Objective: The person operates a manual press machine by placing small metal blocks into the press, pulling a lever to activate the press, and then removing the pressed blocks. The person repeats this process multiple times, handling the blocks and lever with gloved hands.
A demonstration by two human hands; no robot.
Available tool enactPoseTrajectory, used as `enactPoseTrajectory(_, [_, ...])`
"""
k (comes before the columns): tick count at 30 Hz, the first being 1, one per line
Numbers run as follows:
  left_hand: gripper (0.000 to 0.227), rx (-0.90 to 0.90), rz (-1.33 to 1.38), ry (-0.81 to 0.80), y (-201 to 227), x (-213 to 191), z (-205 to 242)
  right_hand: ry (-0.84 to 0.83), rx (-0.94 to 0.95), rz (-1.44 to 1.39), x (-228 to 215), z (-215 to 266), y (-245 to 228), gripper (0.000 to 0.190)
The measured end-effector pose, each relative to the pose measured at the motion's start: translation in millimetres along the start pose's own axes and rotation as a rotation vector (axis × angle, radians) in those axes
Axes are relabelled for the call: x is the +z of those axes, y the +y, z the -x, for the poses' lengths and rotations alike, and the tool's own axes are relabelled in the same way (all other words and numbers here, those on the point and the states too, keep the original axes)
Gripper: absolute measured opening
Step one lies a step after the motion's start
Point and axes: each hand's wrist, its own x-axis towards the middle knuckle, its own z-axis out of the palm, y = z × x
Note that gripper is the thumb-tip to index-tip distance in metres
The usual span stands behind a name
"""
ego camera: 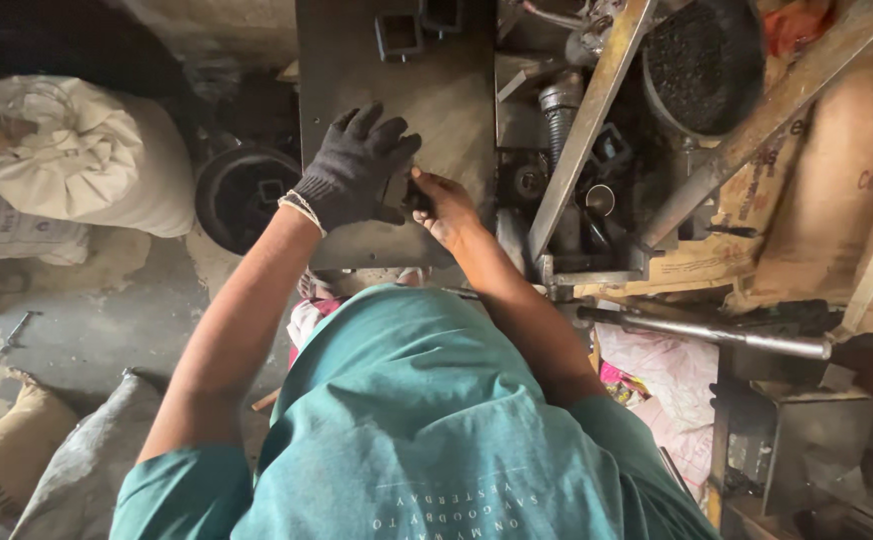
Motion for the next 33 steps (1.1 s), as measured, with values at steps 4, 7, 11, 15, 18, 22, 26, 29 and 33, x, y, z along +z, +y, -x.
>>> enactPoseTrajectory(4, [0.11,0.011,-0.016,0.02,1,1,0,0.106,-0.121,0.08,-9,0,8,0.031])
enactPoseTrajectory(7, [0.11,0.029,-0.001,0.034,-5,5,-1,0.143,-0.217,0.057,-22,14,5,0.027])
enactPoseTrajectory(11, [0.105,0.033,0.087,0.11,-15,25,4,0.083,-0.288,-0.209,-34,46,-4,0.018])
enactPoseTrajectory(15, [0.061,-0.321,0.208,0.442,-18,47,-6,-0.077,-0.108,-0.485,-28,76,-25,0.024])
enactPoseTrajectory(18, [0.04,-0.546,0.364,0.517,-10,55,-1,-0.442,-0.092,-0.623,-17,91,-35,0.018])
enactPoseTrajectory(22, [0.028,-0.5,0.351,0.476,-10,51,1,-0.682,-0.057,-0.728,-1,103,-44,0.014])
enactPoseTrajectory(26, [0.027,-0.464,0.309,0.505,-12,49,2,-0.625,-0.109,-0.638,12,107,-50,0.017])
enactPoseTrajectory(29, [0.028,-0.488,0.303,0.486,-12,51,1,-0.644,-0.101,-0.667,18,108,-53,0.024])
enactPoseTrajectory(33, [0.028,-0.493,0.298,0.501,-14,48,1,-0.66,-0.075,-0.733,24,101,-58,0.02])
